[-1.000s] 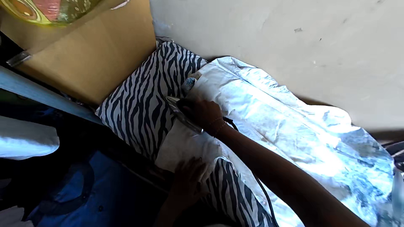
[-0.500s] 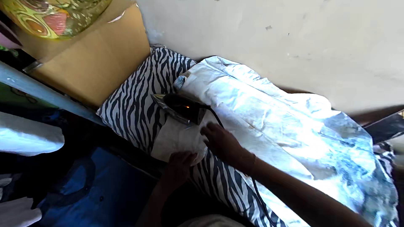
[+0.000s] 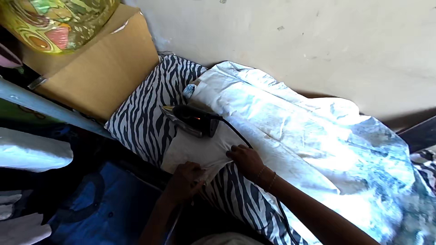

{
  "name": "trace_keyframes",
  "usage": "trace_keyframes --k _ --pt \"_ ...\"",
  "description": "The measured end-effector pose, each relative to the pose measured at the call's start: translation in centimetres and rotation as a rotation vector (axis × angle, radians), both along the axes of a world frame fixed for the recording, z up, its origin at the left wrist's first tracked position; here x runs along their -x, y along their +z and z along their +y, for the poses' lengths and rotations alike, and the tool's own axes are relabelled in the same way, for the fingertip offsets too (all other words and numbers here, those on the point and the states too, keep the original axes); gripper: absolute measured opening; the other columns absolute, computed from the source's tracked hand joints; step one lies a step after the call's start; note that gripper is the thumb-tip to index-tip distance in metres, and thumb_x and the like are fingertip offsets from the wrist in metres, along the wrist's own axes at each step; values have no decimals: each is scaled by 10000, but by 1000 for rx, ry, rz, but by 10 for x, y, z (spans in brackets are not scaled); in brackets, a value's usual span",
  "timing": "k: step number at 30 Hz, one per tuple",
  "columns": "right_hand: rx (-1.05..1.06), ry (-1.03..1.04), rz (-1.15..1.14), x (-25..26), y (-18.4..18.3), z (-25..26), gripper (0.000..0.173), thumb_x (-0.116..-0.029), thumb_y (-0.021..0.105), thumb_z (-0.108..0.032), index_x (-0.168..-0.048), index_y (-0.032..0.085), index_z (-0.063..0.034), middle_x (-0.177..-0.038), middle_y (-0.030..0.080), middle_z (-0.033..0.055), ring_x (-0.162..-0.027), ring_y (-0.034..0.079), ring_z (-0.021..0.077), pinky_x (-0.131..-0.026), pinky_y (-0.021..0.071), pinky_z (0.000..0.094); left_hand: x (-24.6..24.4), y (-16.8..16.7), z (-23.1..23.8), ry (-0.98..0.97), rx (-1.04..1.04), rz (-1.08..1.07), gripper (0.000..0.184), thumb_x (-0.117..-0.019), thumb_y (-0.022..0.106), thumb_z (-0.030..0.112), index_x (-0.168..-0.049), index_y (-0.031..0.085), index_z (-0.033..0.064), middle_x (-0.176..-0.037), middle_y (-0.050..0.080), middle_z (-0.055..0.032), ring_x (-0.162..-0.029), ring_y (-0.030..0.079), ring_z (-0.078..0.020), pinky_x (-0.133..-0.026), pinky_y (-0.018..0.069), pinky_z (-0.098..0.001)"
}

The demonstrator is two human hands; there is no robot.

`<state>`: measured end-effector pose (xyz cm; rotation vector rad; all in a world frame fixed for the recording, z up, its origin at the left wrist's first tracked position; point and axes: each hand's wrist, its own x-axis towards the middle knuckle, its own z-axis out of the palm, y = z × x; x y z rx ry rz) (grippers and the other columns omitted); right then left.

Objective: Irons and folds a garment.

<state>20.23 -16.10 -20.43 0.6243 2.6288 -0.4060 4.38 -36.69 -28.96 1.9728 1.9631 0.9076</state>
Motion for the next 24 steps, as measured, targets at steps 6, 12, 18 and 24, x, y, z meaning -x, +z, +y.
trace_keyframes --k 6,12,18,24 --pt "58 -19 -62 2 -1 1 269 -1032 494 5 -1237 666 41 -1234 641 279 -1213 595 461 -946 510 570 -9 -3 0 22 -59 228 420 -814 760 195 -1232 740 159 -1108 723 -122 -1011 700 -314 -819 545 -501" --pt "87 -58 8 -3 -7 3 255 -1017 518 12 -1214 676 43 -1214 647 276 -1191 603 468 -933 515 580 -2 1 -6 -57 -72 273 332 -903 671 46 -1223 741 104 -1265 679 -195 -1056 715 -340 -894 591 -447" --pt "99 -62 8 -4 -9 5 252 -1017 518 10 -1214 672 45 -1209 645 272 -1190 601 461 -936 512 572 -7 -5 11 -14 -173 511 160 -876 674 41 -997 769 87 -940 729 -100 -850 721 -253 -710 581 -377" --pt "51 -60 207 -22 -23 3 221 -1010 533 18 -1178 674 48 -1171 637 274 -1131 626 466 -875 553 558 -18 -2 12 -54 -287 70 153 -976 588 74 -989 733 28 -1043 713 -145 -1058 688 -249 -994 535 -321"
